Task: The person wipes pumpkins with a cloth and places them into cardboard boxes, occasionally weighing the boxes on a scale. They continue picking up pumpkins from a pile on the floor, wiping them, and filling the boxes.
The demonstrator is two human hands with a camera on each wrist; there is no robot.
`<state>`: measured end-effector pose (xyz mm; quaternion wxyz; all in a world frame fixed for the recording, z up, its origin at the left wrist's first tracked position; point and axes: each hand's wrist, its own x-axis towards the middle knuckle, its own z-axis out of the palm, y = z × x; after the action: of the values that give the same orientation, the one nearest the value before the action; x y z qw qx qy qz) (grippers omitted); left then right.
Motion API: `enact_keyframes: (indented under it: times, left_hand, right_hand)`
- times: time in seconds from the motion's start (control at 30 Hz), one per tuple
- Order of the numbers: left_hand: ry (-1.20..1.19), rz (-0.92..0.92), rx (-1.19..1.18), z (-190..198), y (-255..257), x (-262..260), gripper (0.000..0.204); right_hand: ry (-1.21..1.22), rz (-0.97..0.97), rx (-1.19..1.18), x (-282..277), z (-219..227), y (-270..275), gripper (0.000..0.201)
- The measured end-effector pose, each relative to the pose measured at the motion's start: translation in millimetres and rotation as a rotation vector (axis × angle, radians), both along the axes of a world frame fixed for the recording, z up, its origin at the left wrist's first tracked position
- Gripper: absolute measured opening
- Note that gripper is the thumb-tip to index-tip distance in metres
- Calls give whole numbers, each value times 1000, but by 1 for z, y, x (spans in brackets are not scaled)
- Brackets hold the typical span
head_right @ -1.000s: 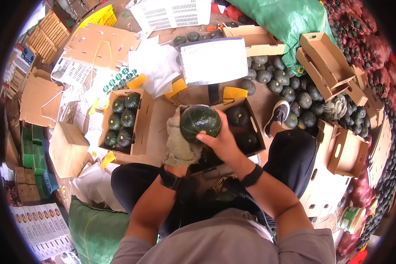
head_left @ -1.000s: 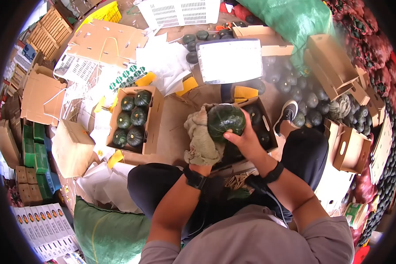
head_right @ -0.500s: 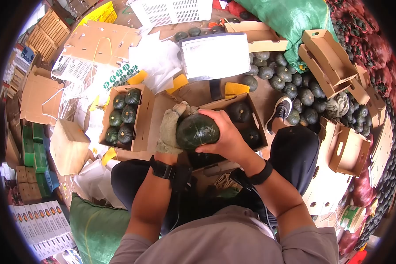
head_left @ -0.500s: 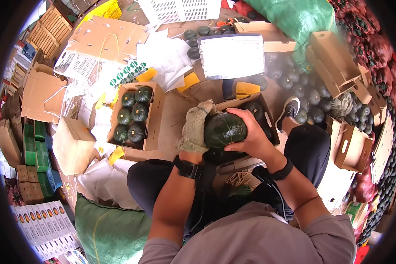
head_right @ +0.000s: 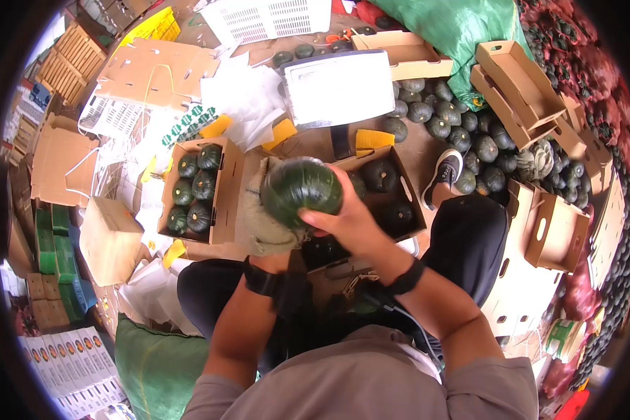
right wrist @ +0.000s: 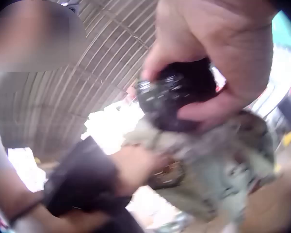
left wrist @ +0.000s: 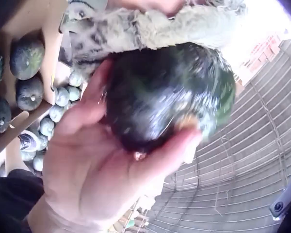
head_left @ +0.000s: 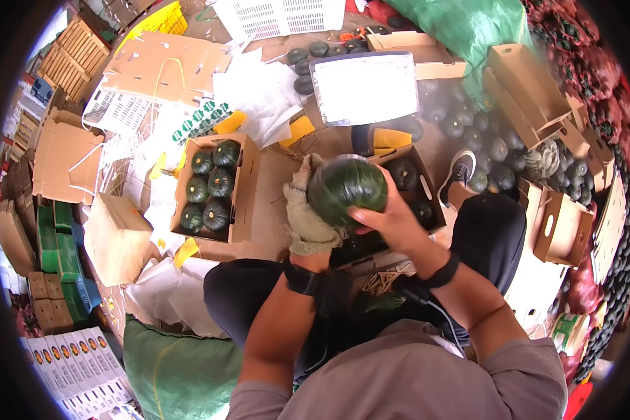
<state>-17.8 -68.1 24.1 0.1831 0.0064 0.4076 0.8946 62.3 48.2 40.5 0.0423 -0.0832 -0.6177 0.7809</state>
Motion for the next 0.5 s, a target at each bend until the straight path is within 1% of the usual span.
enact_keyframes:
  times: [0.07,0.17,0.2,0.3,0.33,0.4,0.43,0.5]
  left_hand:
    - [-207,107,241,0,9,8,28]
    - [-409,-65,291,1,-10,-11,29]
    - [-284,5,164,7,-14,-10,27]
    - [-306,278,-115,-2,-29,-24,23]
    - [-256,286,-4,-1,-37,-27,22]
    - [-151,301,221,3,-50,-31,20]
    - [-136,295,208,10,-49,-31,19]
    - [-116,292,183,32,-44,-25,18]
  right_hand:
    - [244,-171,354,-7,-28,-9,86]
    - [8,169,-101,3,-31,9,85]
    - [168,187,61,1,-50,8,81]
    - [63,241,-110,-4,-41,-5,87]
    - [-57,221,-467,-10,-58,-12,75]
    - [-215,146,-190,-26,-109,-21,76]
    - [-293,105,-54,-33,-131,-25,77]
    - [-230,-67,609,-30,-161,-47,74]
